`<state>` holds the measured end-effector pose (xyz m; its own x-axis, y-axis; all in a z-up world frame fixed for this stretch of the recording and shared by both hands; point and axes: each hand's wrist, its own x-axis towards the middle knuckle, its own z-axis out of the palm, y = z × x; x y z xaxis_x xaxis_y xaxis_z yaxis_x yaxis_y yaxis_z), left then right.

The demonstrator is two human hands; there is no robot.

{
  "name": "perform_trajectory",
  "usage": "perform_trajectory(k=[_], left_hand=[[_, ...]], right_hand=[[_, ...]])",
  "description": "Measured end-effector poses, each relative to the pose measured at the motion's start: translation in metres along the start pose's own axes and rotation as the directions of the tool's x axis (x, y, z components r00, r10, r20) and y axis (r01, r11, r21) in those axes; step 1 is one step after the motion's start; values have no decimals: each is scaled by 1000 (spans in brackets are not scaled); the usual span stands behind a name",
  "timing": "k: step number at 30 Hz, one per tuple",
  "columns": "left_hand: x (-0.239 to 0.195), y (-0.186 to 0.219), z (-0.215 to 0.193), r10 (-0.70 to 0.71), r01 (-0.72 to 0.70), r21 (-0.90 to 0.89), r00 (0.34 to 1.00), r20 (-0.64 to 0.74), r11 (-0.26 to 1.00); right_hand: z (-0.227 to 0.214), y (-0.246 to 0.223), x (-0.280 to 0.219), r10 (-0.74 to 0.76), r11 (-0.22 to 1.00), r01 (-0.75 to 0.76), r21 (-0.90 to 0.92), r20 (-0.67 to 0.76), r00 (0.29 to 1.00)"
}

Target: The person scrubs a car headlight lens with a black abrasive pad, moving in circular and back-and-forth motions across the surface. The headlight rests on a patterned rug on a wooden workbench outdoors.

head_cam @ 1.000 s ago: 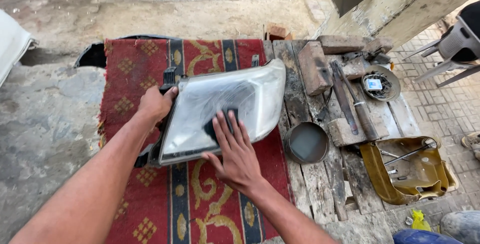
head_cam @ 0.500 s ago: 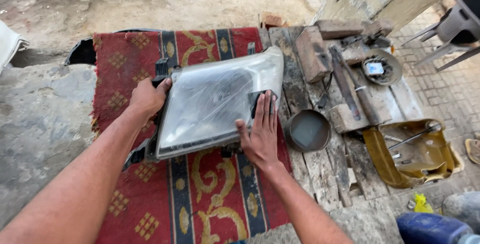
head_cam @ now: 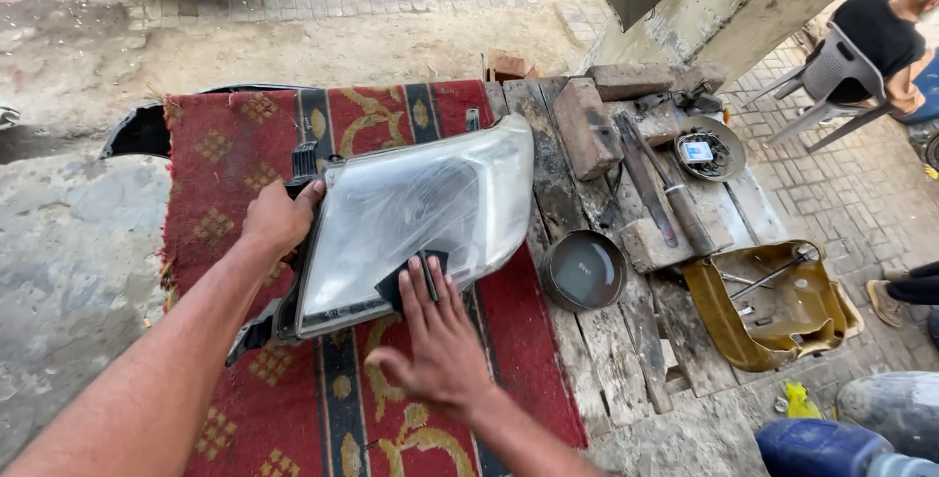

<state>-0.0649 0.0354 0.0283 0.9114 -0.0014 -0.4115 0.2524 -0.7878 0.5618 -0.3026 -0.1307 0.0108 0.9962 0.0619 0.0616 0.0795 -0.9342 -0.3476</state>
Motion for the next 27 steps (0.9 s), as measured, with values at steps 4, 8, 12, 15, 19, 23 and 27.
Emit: perform_trajectory(k=[4,8,12,15,19,23,27], left_hand=[[-8,1,2,-31,31,-3,999,17,1000],[6,-7,10,-17,16,52,1000,16,999],[10,-4,2,-42,41,36,999,22,999],[18,-4,4,-29,29,21,1000,-6,999],[17,-8,5,-15,15,7,1000,4,1000],[9,-5,2,-51,51,23,999,14,998],[-2,5,4,-67,67,18,998,13,998]], right_hand=[[-51,44,60,225,964,-218,150,-28,974],[-57,13,55,212,969,-187,159,-155,965],[-79,6,63,174,976,-188,110,127,977],[-54,91,110,216,970,-191,148,-184,959],[-59,23,89,94,973,-31,228,-270,958],[-24,129,113,-56,991,18,-135,-279,959],[-57,115,139,232,952,-156,264,-286,930]])
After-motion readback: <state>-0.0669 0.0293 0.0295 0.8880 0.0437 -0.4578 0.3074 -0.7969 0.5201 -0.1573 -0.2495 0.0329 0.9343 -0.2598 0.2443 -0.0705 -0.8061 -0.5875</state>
